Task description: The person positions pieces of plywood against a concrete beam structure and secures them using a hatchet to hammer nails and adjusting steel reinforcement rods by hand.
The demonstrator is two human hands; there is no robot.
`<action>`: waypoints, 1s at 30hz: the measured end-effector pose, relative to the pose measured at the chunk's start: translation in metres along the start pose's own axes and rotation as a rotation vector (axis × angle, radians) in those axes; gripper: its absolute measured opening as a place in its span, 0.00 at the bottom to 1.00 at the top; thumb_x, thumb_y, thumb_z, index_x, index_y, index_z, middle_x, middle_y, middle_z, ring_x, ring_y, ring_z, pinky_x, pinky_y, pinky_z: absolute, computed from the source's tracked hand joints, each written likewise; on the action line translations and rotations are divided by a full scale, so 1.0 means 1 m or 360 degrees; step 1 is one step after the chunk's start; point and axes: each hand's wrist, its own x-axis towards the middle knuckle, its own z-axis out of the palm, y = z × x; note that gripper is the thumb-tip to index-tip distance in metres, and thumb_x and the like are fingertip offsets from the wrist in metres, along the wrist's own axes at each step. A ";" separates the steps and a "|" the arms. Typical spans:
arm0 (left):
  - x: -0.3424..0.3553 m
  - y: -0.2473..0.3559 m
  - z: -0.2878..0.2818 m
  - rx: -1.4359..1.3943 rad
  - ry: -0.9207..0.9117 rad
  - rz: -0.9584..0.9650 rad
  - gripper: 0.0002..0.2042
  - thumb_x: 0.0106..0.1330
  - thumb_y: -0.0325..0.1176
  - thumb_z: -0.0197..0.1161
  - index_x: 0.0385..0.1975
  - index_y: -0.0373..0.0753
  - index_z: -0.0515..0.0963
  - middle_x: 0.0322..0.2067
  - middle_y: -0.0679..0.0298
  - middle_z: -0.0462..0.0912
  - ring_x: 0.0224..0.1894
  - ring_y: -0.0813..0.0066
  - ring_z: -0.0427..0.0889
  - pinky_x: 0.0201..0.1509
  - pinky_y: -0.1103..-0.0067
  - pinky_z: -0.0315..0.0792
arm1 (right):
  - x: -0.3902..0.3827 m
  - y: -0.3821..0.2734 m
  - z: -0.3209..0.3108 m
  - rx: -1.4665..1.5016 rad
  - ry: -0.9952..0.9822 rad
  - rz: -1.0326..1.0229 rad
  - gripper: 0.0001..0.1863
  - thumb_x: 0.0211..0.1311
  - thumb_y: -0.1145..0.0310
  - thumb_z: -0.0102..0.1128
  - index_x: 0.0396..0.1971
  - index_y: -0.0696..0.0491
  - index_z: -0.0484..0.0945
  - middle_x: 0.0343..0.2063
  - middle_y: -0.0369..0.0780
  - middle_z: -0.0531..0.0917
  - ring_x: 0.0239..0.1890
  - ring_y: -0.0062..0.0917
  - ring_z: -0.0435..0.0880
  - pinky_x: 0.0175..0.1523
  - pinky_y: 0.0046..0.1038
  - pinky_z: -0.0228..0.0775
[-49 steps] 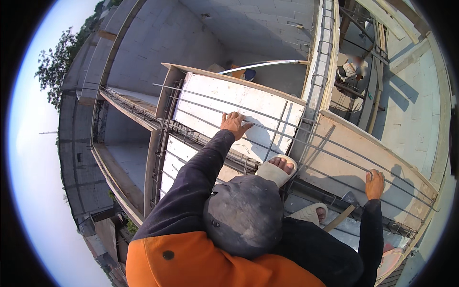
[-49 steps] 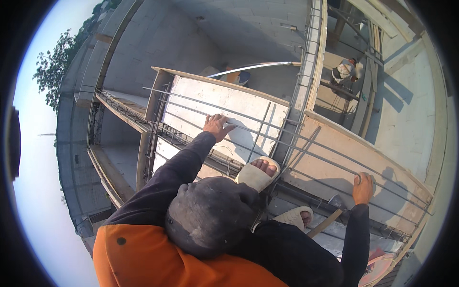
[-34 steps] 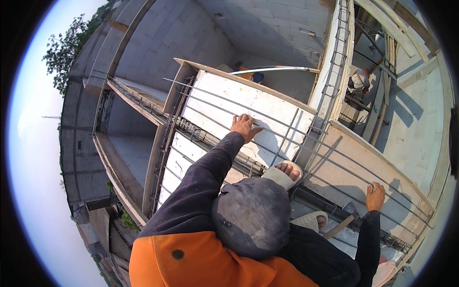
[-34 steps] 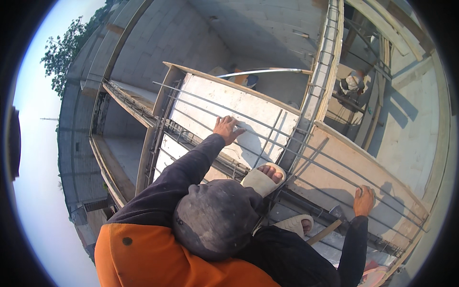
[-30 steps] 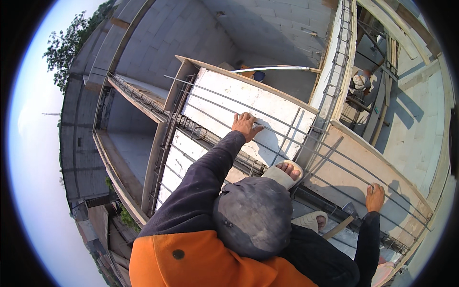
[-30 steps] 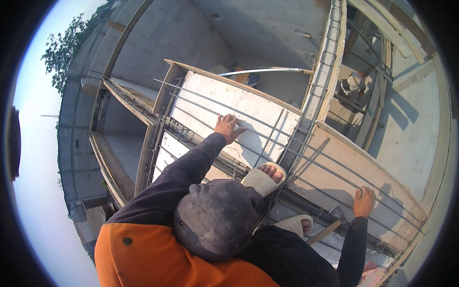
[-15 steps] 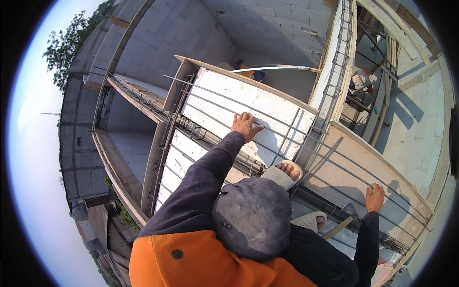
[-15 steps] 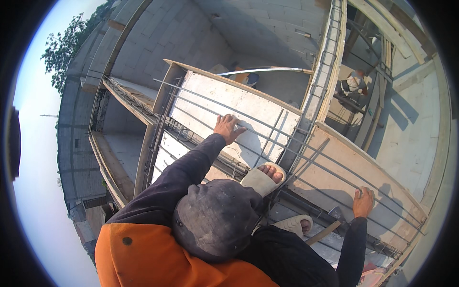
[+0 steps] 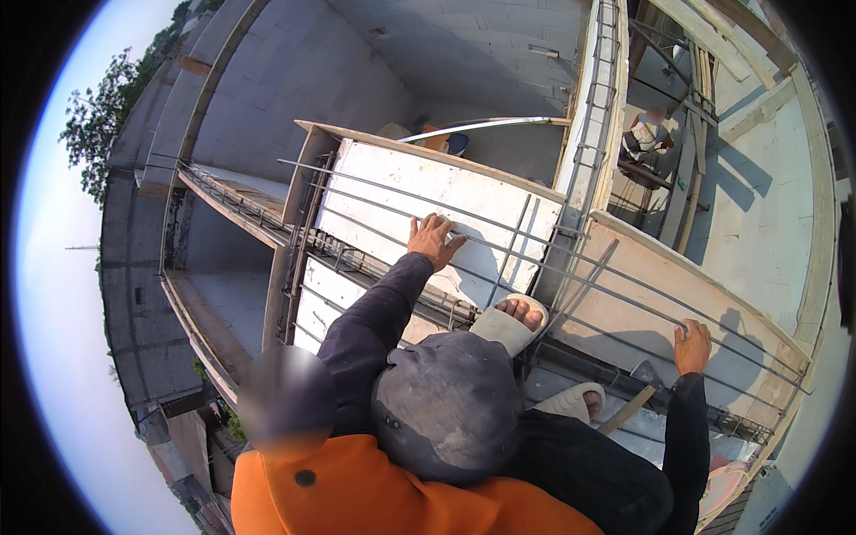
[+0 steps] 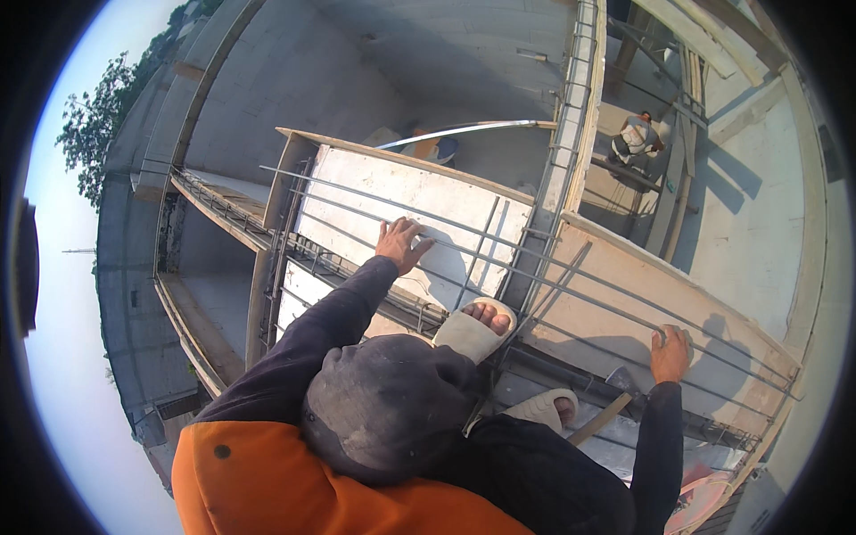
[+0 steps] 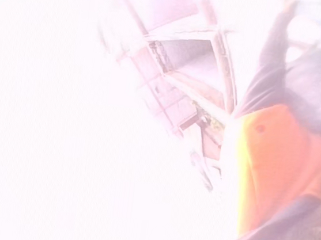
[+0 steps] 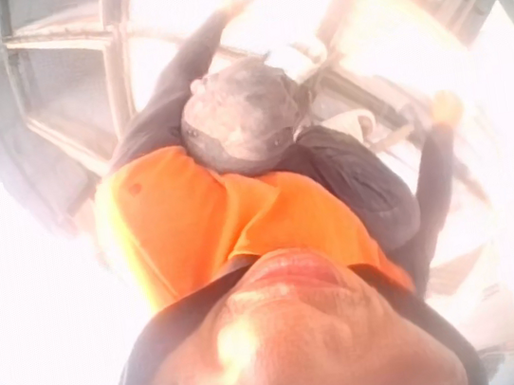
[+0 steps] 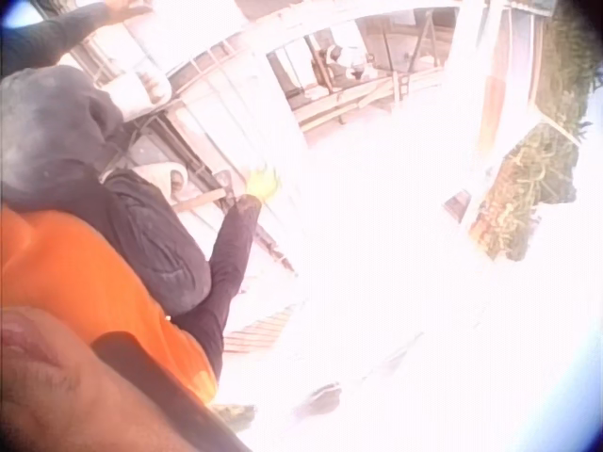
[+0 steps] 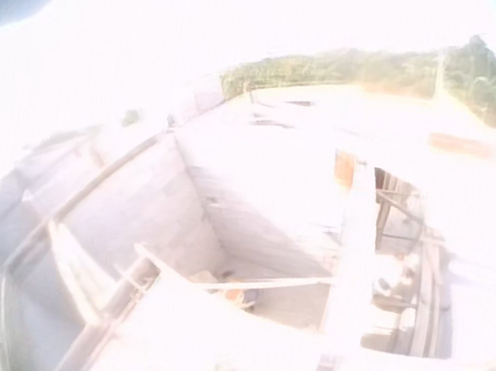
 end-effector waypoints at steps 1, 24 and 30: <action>0.012 0.016 -0.004 -0.0004 -0.0023 0.0079 0.27 0.75 0.59 0.55 0.64 0.47 0.78 0.68 0.56 0.72 0.78 0.56 0.58 0.82 0.45 0.40 | -0.004 0.014 0.000 -0.0022 0.0042 0.0056 0.15 0.67 0.60 0.66 0.50 0.49 0.84 0.49 0.46 0.82 0.56 0.47 0.79 0.60 0.46 0.73; 0.012 -0.014 0.042 -0.0259 0.0121 0.0343 0.13 0.72 0.46 0.65 0.47 0.46 0.85 0.53 0.63 0.84 0.62 0.58 0.78 0.68 0.57 0.63 | -0.005 0.001 0.007 0.0218 0.0122 0.0240 0.14 0.68 0.57 0.64 0.45 0.51 0.85 0.45 0.47 0.85 0.55 0.43 0.82 0.55 0.44 0.79; 0.014 -0.010 0.045 -0.0283 0.0143 0.0374 0.13 0.72 0.46 0.65 0.46 0.46 0.85 0.52 0.62 0.84 0.62 0.58 0.78 0.69 0.56 0.63 | -0.007 0.006 0.007 0.0260 0.0100 0.0294 0.15 0.68 0.56 0.64 0.47 0.49 0.85 0.45 0.47 0.85 0.55 0.43 0.82 0.54 0.46 0.79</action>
